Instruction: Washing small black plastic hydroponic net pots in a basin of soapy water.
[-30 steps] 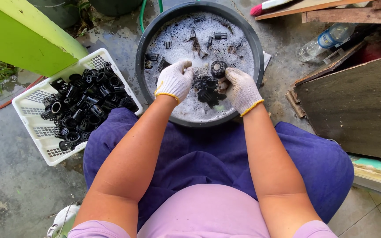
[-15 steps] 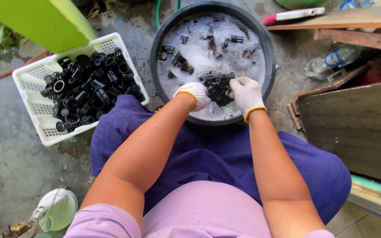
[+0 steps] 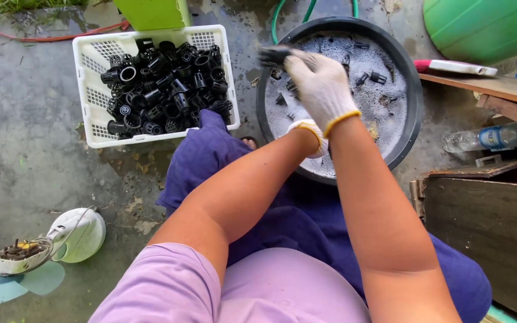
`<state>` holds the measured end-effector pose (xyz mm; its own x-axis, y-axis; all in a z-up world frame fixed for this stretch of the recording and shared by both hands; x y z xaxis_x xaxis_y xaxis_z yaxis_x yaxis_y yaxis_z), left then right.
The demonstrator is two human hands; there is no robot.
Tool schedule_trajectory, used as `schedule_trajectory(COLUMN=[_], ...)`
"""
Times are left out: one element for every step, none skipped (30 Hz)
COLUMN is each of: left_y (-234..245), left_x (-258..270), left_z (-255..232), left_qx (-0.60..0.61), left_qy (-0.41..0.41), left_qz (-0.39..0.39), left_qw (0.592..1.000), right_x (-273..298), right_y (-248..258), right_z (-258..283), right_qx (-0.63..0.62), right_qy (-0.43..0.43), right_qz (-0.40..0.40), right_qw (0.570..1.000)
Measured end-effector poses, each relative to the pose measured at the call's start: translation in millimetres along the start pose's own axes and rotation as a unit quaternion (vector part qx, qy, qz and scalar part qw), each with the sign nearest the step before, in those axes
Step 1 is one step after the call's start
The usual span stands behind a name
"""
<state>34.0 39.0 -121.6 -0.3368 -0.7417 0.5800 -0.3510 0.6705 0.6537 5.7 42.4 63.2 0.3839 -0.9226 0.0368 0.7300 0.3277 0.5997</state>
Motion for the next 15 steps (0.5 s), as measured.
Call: schedule_trajectory(left_y=[6, 11, 14, 16, 17, 17, 16, 15, 15, 14, 14, 15, 14, 14, 13], left_x=[2, 4, 6, 9, 13, 15, 20, 25, 29, 32, 35, 37, 37, 37, 36], left_z=[2, 4, 5, 8, 9, 10, 9, 9, 10, 11, 12, 13, 14, 14, 11], left_qx=[-0.002, 0.003, 0.008, 0.007, 0.014, 0.020, 0.022, 0.030, 0.037, 0.038, 0.042, 0.046, 0.047, 0.043, 0.037], left_qy=[0.000, 0.004, 0.006, 0.005, 0.006, 0.007, 0.003, 0.003, 0.005, 0.002, 0.003, 0.004, 0.002, -0.007, -0.020], left_qz=[0.000, -0.001, 0.001, 0.003, 0.005, 0.006, 0.011, 0.015, 0.016, 0.019, 0.020, 0.021, 0.024, 0.011, -0.001], left_qw=[1.000, 1.000, 1.000, 1.000, 1.000, 1.000, 1.000, 0.999, 0.999, 0.999, 0.999, 0.999, 0.999, 0.999, 0.999], right_x=[-3, -6, -8, -7, -5, -4, 1, 6, 10, 12, 13, 15, 18, 22, 28], right_y=[-4, -7, -10, -9, -7, -5, 2, 9, 15, 21, 29, 38, 41, 45, 51], right_z=[6, 15, 23, 20, 16, 12, 1, -11, -23, -51, -80, -109, -135, -162, -190], right_qx=[-0.001, 0.029, 0.061, 0.060, 0.062, 0.064, 0.067, 0.067, 0.065, 0.067, 0.128, 0.188, 0.189, 0.243, 0.296], right_qy=[0.000, 0.058, 0.113, 0.110, 0.102, 0.093, 0.087, 0.043, 0.001, -0.002, -0.037, -0.071, -0.074, -0.099, -0.126], right_qz=[-0.001, -0.017, -0.032, -0.033, -0.033, -0.034, -0.033, -0.026, -0.020, -0.020, -0.040, -0.060, -0.060, -0.059, -0.059], right_qw=[1.000, 0.998, 0.991, 0.991, 0.992, 0.993, 0.993, 0.997, 0.998, 0.998, 0.990, 0.978, 0.977, 0.963, 0.945])
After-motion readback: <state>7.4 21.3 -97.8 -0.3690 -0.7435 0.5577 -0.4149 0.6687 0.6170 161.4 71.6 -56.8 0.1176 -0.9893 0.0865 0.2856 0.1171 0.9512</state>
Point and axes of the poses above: each hand's wrist, its own x-axis away from the middle knuckle, its own y-axis out of the back of the hand, z = x × y, the point moved 3 cm from there along -x, towards the middle knuckle, and after that the axes turned 10 degrees about x, right-handed, at the moved point
